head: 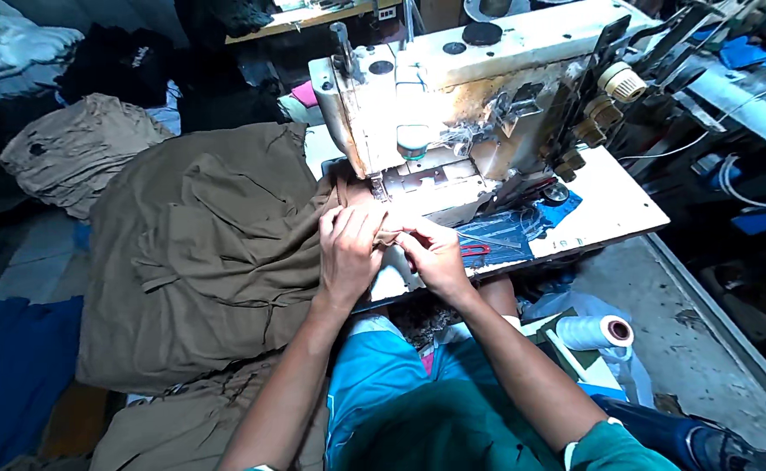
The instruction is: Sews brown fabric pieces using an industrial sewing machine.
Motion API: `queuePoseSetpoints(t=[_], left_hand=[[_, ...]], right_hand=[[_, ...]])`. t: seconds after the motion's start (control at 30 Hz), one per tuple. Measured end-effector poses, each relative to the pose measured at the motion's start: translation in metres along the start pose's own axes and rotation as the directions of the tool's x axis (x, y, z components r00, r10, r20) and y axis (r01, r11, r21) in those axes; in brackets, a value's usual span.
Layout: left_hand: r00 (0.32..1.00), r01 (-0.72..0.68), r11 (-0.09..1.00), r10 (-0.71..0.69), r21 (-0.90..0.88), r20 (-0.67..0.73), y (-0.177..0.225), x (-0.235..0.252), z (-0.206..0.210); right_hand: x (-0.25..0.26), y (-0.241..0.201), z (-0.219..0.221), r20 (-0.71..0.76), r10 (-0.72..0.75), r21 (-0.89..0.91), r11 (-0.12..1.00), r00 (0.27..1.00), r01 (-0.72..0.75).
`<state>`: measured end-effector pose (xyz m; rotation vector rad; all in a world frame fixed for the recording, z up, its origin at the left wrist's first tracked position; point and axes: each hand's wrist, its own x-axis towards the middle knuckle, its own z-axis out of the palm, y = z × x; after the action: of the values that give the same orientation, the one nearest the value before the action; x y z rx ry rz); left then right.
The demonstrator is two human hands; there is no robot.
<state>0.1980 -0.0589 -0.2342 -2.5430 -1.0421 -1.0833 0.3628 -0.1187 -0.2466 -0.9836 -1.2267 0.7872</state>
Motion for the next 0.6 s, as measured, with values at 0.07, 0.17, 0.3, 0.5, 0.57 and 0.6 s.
queuePoseSetpoints(t=[0.07,0.17,0.3,0.5,0.57,0.6], left_hand=[[0.998,-0.042,0.999,0.041,-0.017,-0.048,-0.006,0.0,0.007],[0.993,-0.112,0.993,0.111,-0.022,-0.045,-0.015,0.003,0.001],[0.985,-0.173,0.985,0.173,-0.003,0.001,-0.028,0.007,-0.011],[0.963,-0.256,0.966,0.258,-0.031,0.083,-0.039,0.003,-0.022],[0.958,-0.268,0.962,0.271,-0.041,0.094,-0.041,0.002,-0.026],[0.956,-0.272,0.961,0.275,-0.047,0.096,-0.043,0.001,-0.027]], right_hand=[[0.0,-0.002,0.001,-0.013,-0.013,0.01,1.0,1.0,0.013],[-0.003,0.001,-0.002,-0.016,-0.011,0.038,0.999,1.0,0.011],[-0.009,0.013,-0.004,0.006,0.01,0.101,0.995,1.0,-0.011],[-0.011,0.027,-0.007,0.007,0.031,0.128,0.991,0.999,-0.032],[-0.011,0.028,-0.008,0.012,0.032,0.128,0.991,0.999,-0.033],[-0.011,0.028,-0.008,0.013,0.031,0.123,0.992,0.999,-0.032]])
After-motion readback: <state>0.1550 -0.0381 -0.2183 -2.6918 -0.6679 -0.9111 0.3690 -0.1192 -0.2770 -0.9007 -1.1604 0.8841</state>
